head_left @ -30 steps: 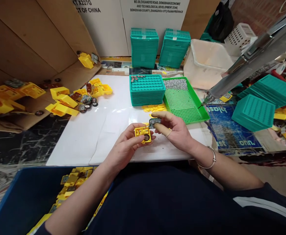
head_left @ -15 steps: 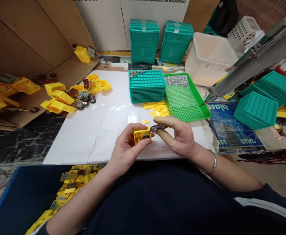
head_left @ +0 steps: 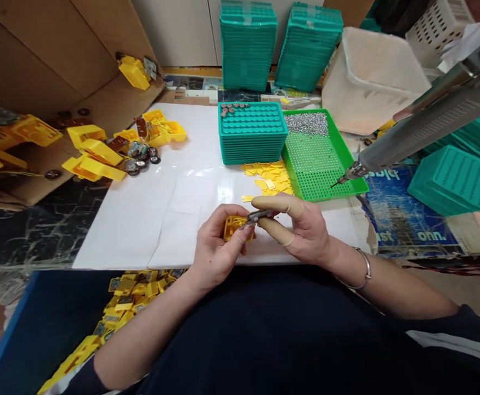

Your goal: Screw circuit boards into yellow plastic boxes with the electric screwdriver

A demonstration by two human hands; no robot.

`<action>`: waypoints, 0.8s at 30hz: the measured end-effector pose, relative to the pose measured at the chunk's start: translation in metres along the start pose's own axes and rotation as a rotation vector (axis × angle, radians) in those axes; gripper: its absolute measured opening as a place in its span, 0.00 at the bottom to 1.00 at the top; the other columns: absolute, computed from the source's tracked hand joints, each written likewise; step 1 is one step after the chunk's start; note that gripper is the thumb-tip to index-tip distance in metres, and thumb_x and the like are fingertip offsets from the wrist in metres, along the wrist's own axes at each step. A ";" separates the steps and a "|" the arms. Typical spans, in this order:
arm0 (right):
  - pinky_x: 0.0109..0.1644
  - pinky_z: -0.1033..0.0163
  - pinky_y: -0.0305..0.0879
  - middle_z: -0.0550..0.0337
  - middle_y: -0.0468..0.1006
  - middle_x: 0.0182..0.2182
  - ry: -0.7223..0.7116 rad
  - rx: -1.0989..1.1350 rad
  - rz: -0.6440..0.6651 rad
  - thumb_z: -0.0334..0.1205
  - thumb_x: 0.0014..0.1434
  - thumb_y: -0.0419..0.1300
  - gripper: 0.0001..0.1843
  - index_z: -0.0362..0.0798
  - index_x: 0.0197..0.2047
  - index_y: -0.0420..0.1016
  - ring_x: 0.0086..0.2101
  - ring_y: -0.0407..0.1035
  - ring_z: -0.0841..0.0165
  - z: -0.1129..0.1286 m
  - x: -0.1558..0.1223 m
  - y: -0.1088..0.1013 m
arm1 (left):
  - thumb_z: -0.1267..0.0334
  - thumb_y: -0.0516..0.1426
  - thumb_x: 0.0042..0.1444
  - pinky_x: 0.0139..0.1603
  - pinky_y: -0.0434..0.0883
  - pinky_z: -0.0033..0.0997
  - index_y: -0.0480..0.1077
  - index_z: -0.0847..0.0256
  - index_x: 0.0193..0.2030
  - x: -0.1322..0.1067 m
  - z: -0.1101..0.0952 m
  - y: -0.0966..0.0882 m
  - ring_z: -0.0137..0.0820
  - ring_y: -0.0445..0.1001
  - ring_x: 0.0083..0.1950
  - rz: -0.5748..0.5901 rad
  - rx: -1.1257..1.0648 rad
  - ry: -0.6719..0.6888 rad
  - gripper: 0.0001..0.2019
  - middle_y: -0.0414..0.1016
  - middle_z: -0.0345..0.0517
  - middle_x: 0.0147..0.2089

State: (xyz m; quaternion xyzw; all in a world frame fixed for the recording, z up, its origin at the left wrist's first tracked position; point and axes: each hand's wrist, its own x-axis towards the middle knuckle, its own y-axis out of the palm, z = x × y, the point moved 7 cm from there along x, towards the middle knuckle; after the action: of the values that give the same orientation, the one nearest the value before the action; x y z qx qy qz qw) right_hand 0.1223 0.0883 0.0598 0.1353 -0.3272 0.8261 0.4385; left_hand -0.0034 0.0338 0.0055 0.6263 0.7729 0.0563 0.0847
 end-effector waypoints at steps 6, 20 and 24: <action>0.35 0.65 0.73 0.63 0.74 0.33 0.368 0.190 0.045 0.36 0.60 0.58 0.17 0.50 0.54 0.69 0.30 0.70 0.74 -0.042 0.008 0.009 | 0.61 0.66 0.50 0.18 0.67 0.22 0.67 0.58 0.40 0.009 0.020 0.003 0.28 0.73 0.26 0.018 -0.101 -0.174 0.14 0.75 0.40 0.30; 0.42 0.56 0.57 0.55 0.75 0.34 -0.303 -0.834 0.138 0.42 0.64 0.55 0.11 0.49 0.45 0.75 0.37 0.61 0.63 -0.015 -0.003 0.029 | 0.64 0.61 0.53 0.48 0.73 0.36 0.66 0.57 0.44 0.019 0.027 0.002 0.33 0.76 0.46 -0.077 -0.453 -0.252 0.12 0.78 0.43 0.43; 0.39 0.58 0.57 0.56 0.74 0.32 -0.204 -0.708 0.134 0.42 0.64 0.56 0.09 0.49 0.41 0.76 0.35 0.61 0.65 -0.019 -0.001 0.027 | 0.64 0.60 0.55 0.49 0.72 0.34 0.65 0.56 0.46 0.016 0.028 0.003 0.32 0.75 0.47 -0.047 -0.425 -0.209 0.13 0.77 0.42 0.44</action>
State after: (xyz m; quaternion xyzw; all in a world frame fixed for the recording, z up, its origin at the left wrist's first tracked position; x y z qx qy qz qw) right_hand 0.1018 0.0894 0.0335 0.0350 -0.6427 0.6709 0.3683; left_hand 0.0018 0.0500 -0.0222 0.5787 0.7451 0.1505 0.2955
